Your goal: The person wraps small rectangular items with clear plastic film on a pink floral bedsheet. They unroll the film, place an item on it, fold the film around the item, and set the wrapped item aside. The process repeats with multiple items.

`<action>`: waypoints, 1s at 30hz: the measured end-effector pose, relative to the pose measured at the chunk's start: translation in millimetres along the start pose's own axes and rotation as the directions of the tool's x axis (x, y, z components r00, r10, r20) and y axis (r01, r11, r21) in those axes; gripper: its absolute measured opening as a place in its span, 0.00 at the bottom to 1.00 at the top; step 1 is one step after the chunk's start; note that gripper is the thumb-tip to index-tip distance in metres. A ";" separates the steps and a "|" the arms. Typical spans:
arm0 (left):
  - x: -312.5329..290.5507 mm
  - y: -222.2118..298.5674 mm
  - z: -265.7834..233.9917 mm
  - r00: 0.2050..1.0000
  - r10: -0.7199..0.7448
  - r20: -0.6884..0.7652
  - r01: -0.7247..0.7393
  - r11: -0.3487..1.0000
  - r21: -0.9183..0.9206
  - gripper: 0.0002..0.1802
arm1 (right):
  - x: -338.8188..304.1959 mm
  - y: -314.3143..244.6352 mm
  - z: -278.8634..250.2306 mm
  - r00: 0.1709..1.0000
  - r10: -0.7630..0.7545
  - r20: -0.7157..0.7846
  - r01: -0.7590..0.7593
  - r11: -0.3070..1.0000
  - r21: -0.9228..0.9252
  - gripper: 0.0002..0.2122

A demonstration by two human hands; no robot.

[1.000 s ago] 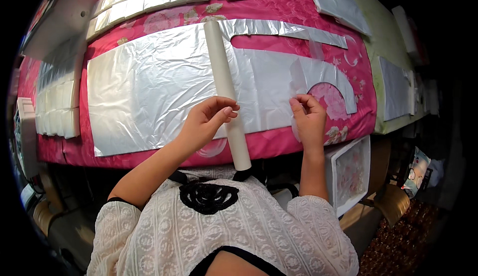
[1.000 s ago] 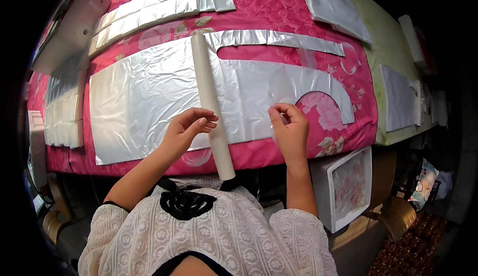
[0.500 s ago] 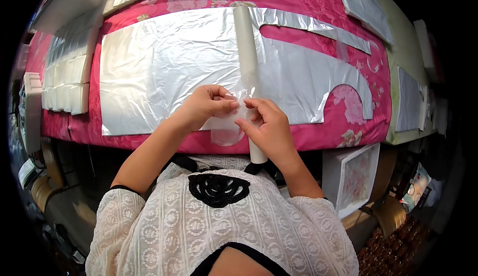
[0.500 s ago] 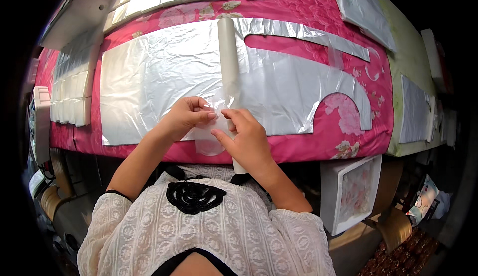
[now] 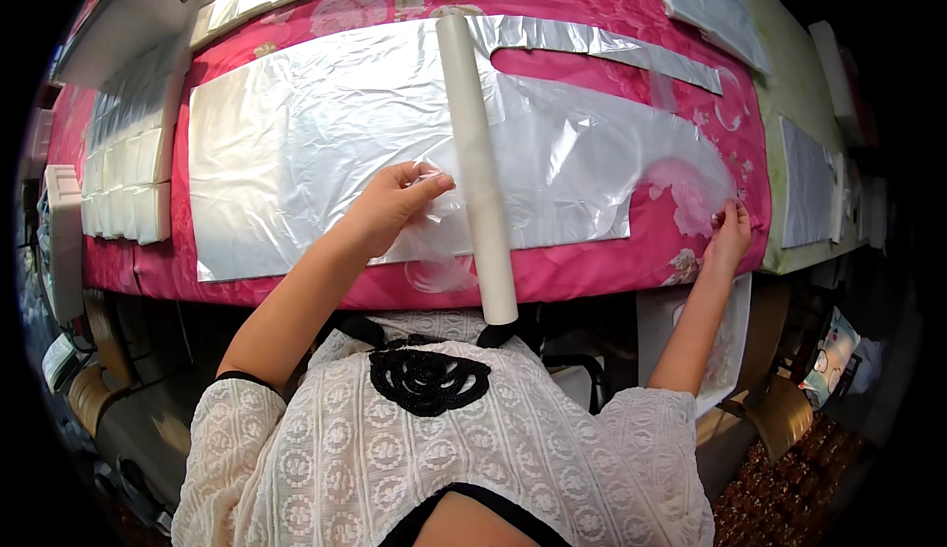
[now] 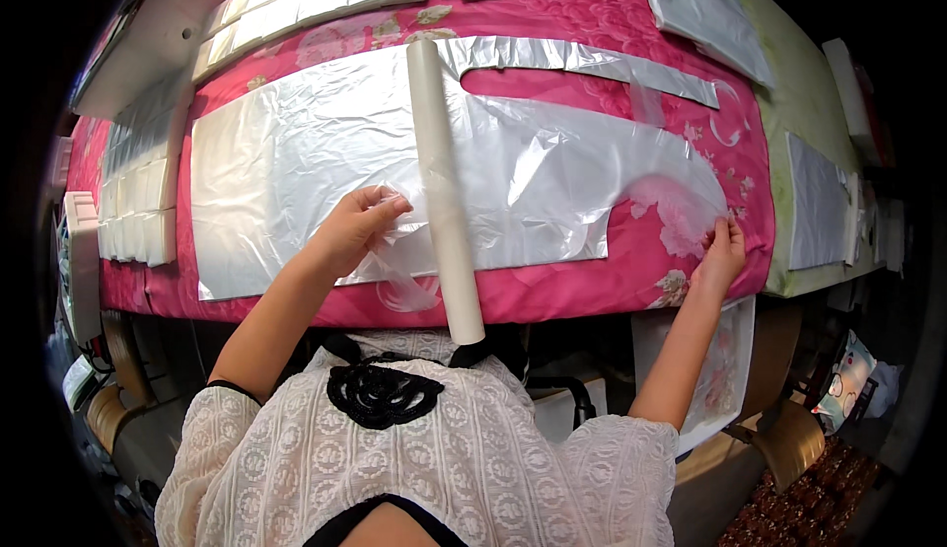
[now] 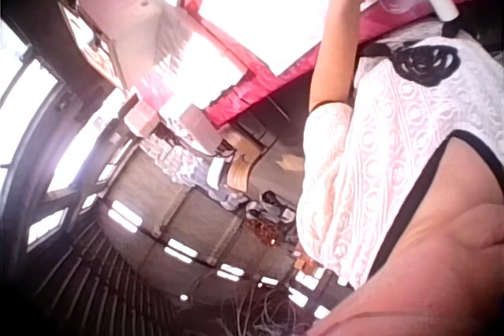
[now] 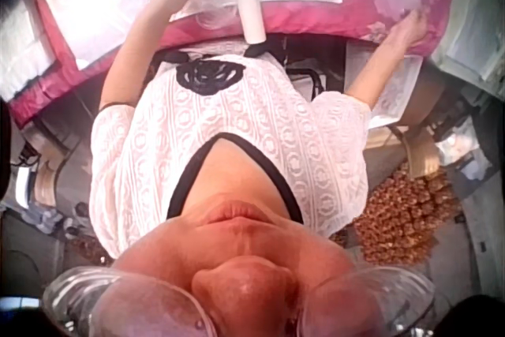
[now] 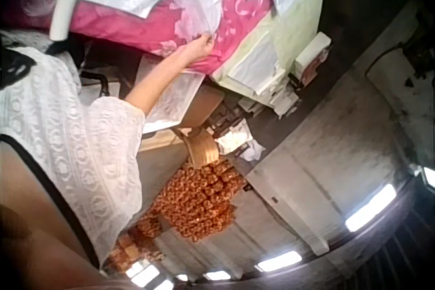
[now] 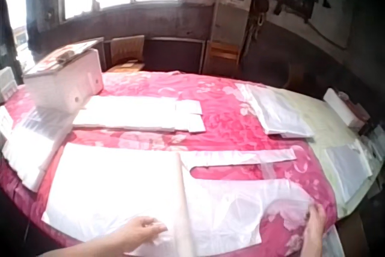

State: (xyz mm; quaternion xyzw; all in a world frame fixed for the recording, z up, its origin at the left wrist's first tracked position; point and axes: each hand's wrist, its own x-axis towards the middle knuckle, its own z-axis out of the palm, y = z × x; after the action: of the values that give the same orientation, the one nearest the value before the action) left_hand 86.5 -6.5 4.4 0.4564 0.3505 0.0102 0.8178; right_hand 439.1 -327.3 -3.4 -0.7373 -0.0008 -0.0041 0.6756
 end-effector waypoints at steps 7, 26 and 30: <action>-5.5 9.9 3.8 0.999 0.048 -0.026 -0.041 0.976 0.214 0.10 | -173.0 -66.1 64.8 0.852 -0.152 0.501 0.384 0.833 -0.398 0.09; -92.0 37.7 -221.4 0.745 0.559 -0.364 0.037 0.510 0.859 0.13 | -250.7 -57.7 103.8 0.463 0.466 0.754 0.446 0.612 -0.653 0.19; -66.0 47.9 -113.1 0.550 0.831 0.084 -0.109 -0.029 0.994 0.19 | -252.4 -54.1 101.6 0.475 0.456 0.753 0.439 0.619 -0.652 0.19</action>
State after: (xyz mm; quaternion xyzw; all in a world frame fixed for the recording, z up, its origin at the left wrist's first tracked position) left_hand -14.5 82.8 39.5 0.9171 0.2986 0.2300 0.1296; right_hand 186.9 -220.3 39.8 -0.8423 -0.3408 0.3783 0.1771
